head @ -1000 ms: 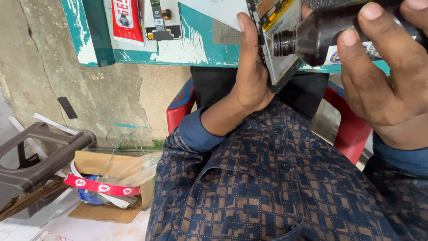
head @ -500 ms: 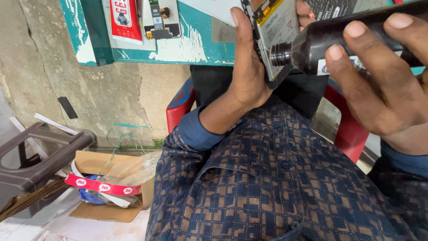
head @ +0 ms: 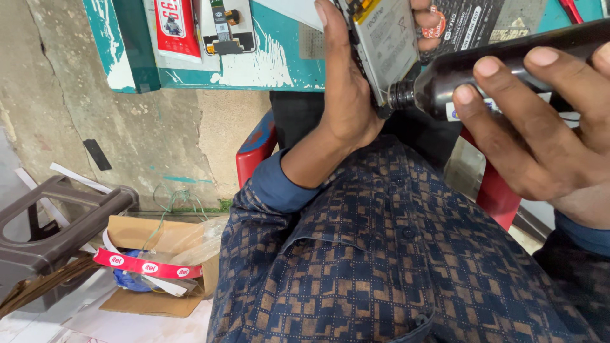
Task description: The person uses a red screwdriver to remove screws from the back of a disassembled smartphone. They then pick up a bottle and pour a liquid onto the phone's internal components, focusing on the battery area.
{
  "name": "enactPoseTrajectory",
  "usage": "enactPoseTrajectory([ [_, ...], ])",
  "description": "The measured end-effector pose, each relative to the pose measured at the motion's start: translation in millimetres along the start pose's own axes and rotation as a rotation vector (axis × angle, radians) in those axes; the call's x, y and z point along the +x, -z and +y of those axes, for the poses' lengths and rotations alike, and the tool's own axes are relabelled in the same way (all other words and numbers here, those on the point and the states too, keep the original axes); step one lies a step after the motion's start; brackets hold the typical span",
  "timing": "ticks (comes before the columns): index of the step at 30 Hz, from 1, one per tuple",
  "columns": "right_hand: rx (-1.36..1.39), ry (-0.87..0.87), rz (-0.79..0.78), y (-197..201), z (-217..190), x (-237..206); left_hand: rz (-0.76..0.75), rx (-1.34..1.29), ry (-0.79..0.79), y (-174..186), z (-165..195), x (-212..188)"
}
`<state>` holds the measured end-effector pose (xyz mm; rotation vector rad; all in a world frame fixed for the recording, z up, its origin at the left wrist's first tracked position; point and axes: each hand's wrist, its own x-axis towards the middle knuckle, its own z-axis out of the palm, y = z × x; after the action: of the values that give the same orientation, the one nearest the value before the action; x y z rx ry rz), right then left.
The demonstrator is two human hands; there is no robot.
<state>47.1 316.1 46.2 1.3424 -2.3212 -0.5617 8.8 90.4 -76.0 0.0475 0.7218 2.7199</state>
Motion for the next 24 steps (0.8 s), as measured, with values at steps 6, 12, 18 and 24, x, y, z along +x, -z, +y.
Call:
enactPoseTrajectory([
  [6,0.021,0.015,-0.035,-0.2,-4.9,-10.6,-0.02,-0.026,-0.062,3.5,4.6,1.5],
  [12,0.086,0.017,-0.005,-1.6,-3.1,-11.3,-0.053,-0.081,-0.023,5.2,6.5,1.8],
  [18,0.046,0.044,0.11,-8.9,-3.7,-6.0,-0.019,-0.132,0.003,4.9,3.3,1.0],
  [24,0.014,0.081,0.059,-8.9,-2.5,-12.7,-0.033,-0.13,0.002,4.7,2.5,1.4],
])
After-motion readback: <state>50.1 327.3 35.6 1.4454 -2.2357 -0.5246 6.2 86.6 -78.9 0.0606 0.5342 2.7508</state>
